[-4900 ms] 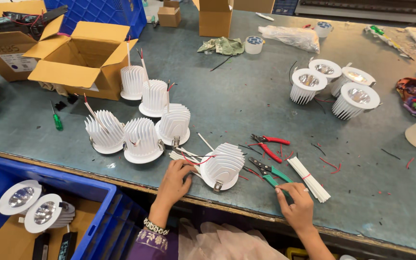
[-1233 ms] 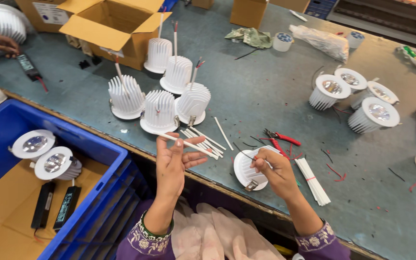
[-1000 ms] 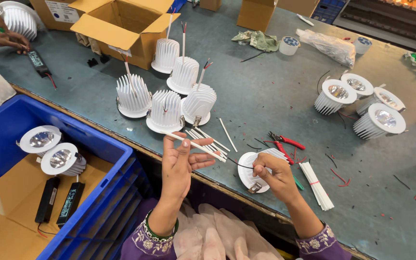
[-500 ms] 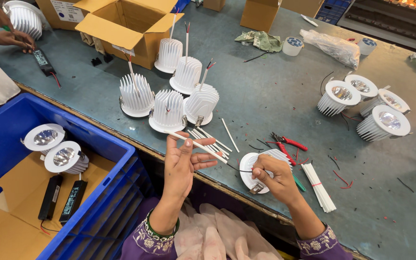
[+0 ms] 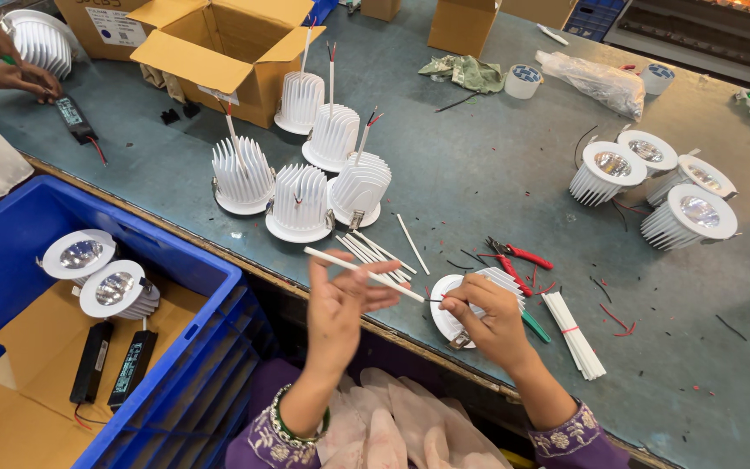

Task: The person assembles LED light fixtures by inserting white plastic tubes into the housings and securing them with wire ties. They use pliers to cut the wires and ties, then place the finished units into a blue crate.

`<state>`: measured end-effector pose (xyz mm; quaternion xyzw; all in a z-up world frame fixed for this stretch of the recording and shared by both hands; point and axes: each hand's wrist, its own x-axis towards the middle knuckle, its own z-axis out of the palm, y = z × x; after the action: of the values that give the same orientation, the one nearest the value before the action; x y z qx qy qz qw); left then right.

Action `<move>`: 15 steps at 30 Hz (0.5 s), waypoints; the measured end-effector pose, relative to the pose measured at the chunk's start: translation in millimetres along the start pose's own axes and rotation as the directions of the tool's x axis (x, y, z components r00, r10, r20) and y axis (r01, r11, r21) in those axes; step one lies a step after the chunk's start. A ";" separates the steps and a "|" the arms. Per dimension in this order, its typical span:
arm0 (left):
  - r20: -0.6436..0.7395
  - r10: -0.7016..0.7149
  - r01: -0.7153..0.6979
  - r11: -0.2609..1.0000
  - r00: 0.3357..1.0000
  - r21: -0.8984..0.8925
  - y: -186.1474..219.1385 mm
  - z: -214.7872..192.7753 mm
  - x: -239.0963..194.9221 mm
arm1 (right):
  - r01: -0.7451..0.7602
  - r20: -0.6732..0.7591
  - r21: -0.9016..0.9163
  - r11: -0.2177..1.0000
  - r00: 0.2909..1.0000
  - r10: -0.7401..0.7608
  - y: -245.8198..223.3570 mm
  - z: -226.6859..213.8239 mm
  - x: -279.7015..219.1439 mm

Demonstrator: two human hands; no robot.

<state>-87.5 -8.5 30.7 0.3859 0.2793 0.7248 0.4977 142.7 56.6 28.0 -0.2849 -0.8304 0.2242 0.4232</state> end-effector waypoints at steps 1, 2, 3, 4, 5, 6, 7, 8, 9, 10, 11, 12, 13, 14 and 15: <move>0.025 0.014 -0.014 1.000 1.000 -0.004 -3.9 4.3 -3.6 | -0.005 -0.014 -0.008 1.000 1.000 0.005 -0.5 2.5 0.0; 0.039 0.009 -0.010 1.000 0.999 0.011 -8.1 8.6 -7.3 | -0.010 -0.027 -0.015 1.000 1.000 0.010 -0.9 4.7 -0.1; 0.052 0.005 -0.007 1.000 0.999 0.027 -12.3 12.5 -11.4 | -0.015 -0.040 -0.022 1.000 0.999 0.014 -1.1 6.6 0.0; 0.065 0.001 -0.004 0.999 0.998 0.043 -16.0 15.3 -15.2 | -0.016 -0.052 -0.009 1.000 0.998 0.016 -1.2 7.9 -0.1; 0.079 0.003 -0.008 0.998 0.997 0.063 -19.2 17.0 -17.8 | -0.017 -0.065 0.003 1.000 0.998 0.018 -1.3 8.9 -0.1; 0.093 0.005 -0.013 0.997 0.996 0.082 -22.1 18.3 -19.7 | -0.018 -0.077 0.015 1.000 0.997 0.019 -1.5 9.6 -0.3; 0.108 0.006 -0.017 0.995 0.994 0.101 -24.6 18.9 -20.9 | -0.023 -0.086 0.009 1.000 0.996 0.023 -2.0 10.0 -0.8; 0.106 -0.001 -0.009 0.996 0.994 0.093 -26.6 19.0 -21.2 | -0.027 -0.094 0.003 1.000 0.995 0.027 -2.5 10.4 -1.2; 0.106 -0.009 0.000 0.996 0.994 0.085 -28.4 19.0 -21.6 | -0.032 -0.103 -0.003 0.999 0.994 0.032 -3.3 10.8 -1.5; 0.105 -0.017 0.009 0.997 0.994 0.078 -29.8 18.7 -21.4 | 0.008 -0.118 -0.028 1.000 0.993 -0.011 -4.2 11.2 -1.5; 0.073 -0.035 0.032 0.999 0.997 0.037 -31.0 18.2 -19.7 | 0.049 -0.131 -0.054 0.997 0.990 -0.055 -5.6 11.8 -1.4; 0.041 -0.054 0.054 0.999 0.998 -0.004 -32.0 17.7 -17.6 | 0.088 -0.143 -0.081 0.993 0.985 -0.099 -7.1 11.9 -1.0; 0.011 -0.074 0.075 0.996 0.997 -0.046 -32.5 17.3 -15.7 | 0.118 -0.150 -0.116 0.986 0.979 -0.135 -8.9 12.1 -0.1; 0.015 -0.076 0.077 0.996 0.997 -0.044 -32.9 17.2 -14.4 | 0.147 -0.156 -0.151 0.978 0.973 -0.171 -10.7 11.9 1.2; 0.019 -0.079 0.080 0.996 0.997 -0.043 -33.2 17.0 -13.7 | 0.175 -0.161 -0.186 0.967 0.965 -0.205 -12.5 11.0 2.5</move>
<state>-53.6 -9.5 9.9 0.3697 0.2743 0.7071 0.5368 128.8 47.5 31.1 -0.2578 -0.8286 0.0841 0.4898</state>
